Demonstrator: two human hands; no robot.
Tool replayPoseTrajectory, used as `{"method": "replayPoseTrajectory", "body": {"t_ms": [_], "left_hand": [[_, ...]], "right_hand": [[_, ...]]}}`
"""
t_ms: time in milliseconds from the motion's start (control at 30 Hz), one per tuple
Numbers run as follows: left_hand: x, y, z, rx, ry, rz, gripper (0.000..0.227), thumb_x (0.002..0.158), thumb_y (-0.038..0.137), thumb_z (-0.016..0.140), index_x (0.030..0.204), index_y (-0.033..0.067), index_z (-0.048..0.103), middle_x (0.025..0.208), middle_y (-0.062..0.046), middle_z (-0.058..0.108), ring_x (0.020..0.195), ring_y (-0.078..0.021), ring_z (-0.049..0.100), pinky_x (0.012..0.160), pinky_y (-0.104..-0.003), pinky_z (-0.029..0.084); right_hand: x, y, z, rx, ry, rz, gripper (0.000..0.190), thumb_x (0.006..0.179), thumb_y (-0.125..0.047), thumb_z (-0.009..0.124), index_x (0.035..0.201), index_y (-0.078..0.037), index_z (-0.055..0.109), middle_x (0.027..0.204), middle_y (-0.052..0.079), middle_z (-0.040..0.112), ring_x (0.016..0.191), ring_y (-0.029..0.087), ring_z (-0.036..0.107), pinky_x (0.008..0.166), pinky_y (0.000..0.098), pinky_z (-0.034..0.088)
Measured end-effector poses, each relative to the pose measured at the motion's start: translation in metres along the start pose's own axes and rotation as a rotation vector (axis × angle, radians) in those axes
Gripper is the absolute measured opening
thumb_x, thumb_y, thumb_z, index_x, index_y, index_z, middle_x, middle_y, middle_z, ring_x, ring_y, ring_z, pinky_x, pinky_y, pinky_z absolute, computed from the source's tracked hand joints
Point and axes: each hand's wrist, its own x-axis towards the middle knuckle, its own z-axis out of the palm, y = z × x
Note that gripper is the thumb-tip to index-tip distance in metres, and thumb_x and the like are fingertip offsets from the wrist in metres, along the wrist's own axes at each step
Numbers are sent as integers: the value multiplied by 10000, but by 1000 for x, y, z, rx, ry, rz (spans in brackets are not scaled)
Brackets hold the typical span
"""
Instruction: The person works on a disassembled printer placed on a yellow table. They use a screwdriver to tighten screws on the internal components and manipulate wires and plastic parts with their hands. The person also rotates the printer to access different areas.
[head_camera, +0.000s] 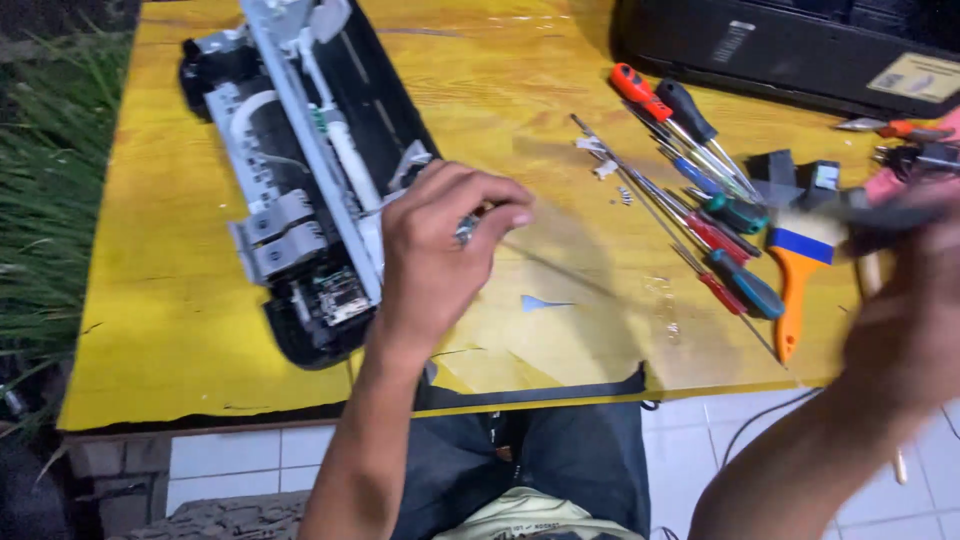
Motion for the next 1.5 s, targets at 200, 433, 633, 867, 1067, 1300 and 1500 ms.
{"method": "replayPoseTrajectory", "body": {"t_ms": [200, 433, 633, 867, 1067, 1300, 1500], "left_hand": [[18, -38, 110, -73, -124, 0, 102, 854, 116, 812, 872, 140, 714, 741, -50, 699, 731, -279, 668, 725, -381, 566], [9, -117, 212, 72, -381, -114, 99, 795, 63, 811, 843, 106, 736, 696, -106, 701, 769, -367, 699, 766, -468, 569], [3, -128, 217, 149, -503, -215, 101, 817, 49, 785, 862, 133, 753, 718, -92, 736, 834, -350, 707, 786, -431, 583], [-3, -137, 215, 153, -474, -210, 161, 828, 43, 807, 974, 104, 776, 840, -118, 777, 903, -331, 727, 842, -405, 594], [-12, -94, 182, 163, -378, -176, 333, 863, -11, 760, 1191, -33, 707, 1111, -261, 744, 1015, -377, 730, 911, -454, 622], [-80, 47, 45, 337, -3, 45, 142, 1004, 44, 613, 1057, -39, 715, 1129, -147, 725, 1006, -305, 685, 983, -432, 554], [-176, 7, -27, 819, 474, -421, 571, 981, 301, 686, 1446, 42, 478, 1600, -224, 375, 1483, -461, 397, 1206, -612, 317]], "right_hand": [[-98, 41, 42, 326, 254, 247, 279, 1031, -50, 709, 1121, -14, 447, 1060, 244, 644, 919, 267, 706, 804, 356, 593], [-115, 44, 39, 249, 78, 310, 328, 873, -69, 792, 1067, 21, 542, 1136, 273, 716, 1032, 272, 732, 843, 359, 589], [-94, 13, 39, -134, -183, 145, 418, 663, -113, 941, 1055, -80, 799, 972, 88, 796, 893, 268, 763, 809, 351, 593], [-94, 17, 37, -177, -284, 90, 396, 707, -71, 905, 1084, -62, 785, 987, 110, 799, 951, 306, 721, 872, 400, 562], [-94, 17, 34, -268, -392, -42, 439, 804, -255, 849, 1176, -63, 717, 1141, 90, 746, 1077, 263, 653, 959, 371, 521], [-99, 5, 41, -465, -307, -112, 397, 898, -239, 784, 1232, -48, 683, 1267, 138, 698, 1193, 299, 635, 1071, 417, 431], [-81, -53, 108, -395, -205, -202, 178, 1012, -68, 696, 1158, 33, 682, 1233, 229, 685, 1180, 368, 646, 1068, 445, 454]]}}
